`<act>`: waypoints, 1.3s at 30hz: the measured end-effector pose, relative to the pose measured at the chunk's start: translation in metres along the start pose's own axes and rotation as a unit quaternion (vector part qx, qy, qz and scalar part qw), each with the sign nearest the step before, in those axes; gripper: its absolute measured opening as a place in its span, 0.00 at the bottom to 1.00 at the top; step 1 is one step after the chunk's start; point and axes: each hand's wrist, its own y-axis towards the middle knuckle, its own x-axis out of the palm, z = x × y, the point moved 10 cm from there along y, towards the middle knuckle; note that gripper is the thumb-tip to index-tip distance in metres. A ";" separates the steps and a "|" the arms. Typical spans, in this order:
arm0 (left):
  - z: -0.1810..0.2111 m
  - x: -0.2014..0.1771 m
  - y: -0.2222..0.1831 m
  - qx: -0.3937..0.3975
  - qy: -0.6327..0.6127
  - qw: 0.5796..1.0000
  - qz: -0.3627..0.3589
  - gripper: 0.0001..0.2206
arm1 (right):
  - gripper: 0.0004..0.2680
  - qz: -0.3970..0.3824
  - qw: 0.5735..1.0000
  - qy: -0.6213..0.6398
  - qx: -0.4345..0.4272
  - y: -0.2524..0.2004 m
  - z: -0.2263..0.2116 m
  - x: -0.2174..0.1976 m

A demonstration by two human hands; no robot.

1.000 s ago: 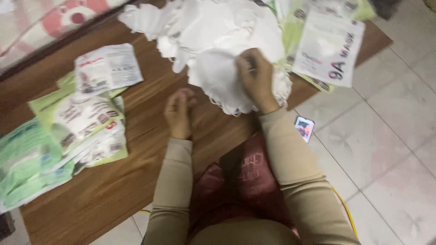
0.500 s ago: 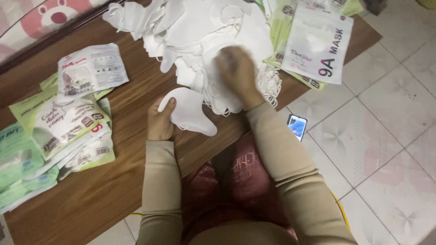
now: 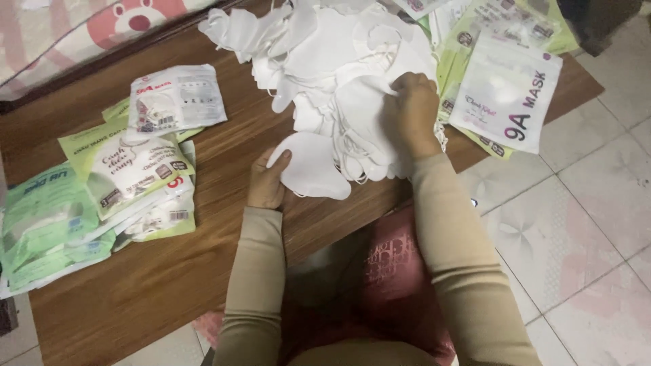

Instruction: Manually sorting, stacking, and packing white face masks into plastic bags on a low table.

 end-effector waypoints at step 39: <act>0.006 0.000 0.004 0.012 -0.028 1.000 0.002 0.17 | 0.21 -0.129 0.988 -0.028 0.081 -0.015 -0.019 0.004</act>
